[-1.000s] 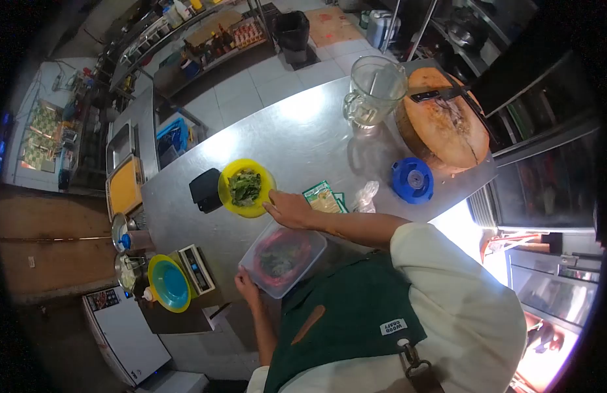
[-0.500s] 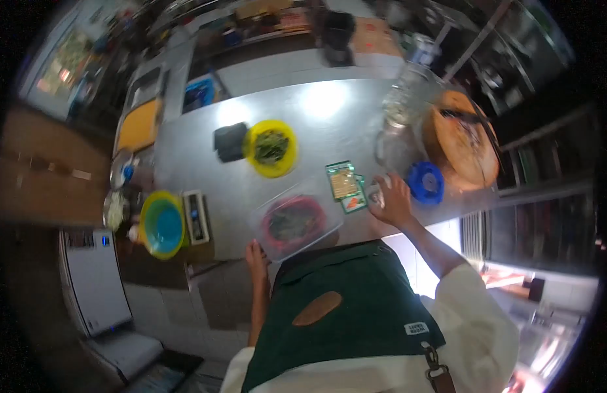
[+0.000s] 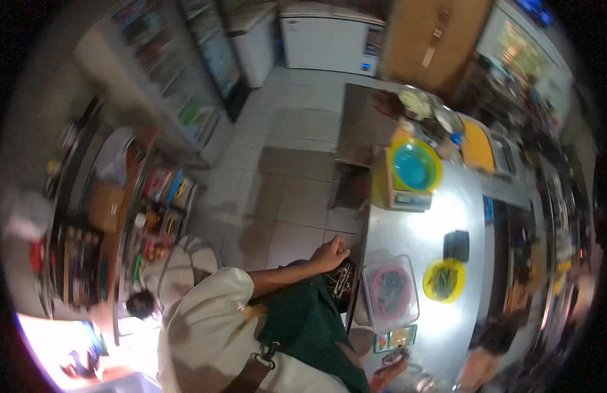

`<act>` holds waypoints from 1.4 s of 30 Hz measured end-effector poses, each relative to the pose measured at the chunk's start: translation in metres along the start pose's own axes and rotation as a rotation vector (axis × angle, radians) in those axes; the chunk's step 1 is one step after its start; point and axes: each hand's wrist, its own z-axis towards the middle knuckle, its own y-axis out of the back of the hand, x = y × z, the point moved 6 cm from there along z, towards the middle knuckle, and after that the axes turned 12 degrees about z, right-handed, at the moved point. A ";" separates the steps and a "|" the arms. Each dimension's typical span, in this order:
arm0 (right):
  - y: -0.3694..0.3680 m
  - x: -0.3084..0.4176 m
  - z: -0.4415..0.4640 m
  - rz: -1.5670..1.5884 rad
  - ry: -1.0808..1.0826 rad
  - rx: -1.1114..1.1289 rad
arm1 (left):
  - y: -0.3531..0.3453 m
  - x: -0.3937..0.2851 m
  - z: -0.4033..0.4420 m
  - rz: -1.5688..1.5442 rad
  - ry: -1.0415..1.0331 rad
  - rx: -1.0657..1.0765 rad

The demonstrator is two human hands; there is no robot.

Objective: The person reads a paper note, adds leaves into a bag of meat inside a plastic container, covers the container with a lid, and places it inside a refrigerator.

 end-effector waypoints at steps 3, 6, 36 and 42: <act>-0.031 -0.007 0.028 0.406 0.004 0.238 | -0.009 0.028 -0.061 -0.039 0.103 -0.032; -0.065 -0.004 0.038 0.466 -0.134 0.623 | -0.001 0.038 -0.108 -0.094 0.222 0.064; -0.608 -0.130 -0.086 -0.686 -0.100 0.994 | 0.444 0.396 -0.018 -0.363 0.443 -0.676; -0.749 -0.141 -0.091 -0.847 -0.037 1.120 | 0.580 0.417 -0.018 -0.397 0.659 -0.630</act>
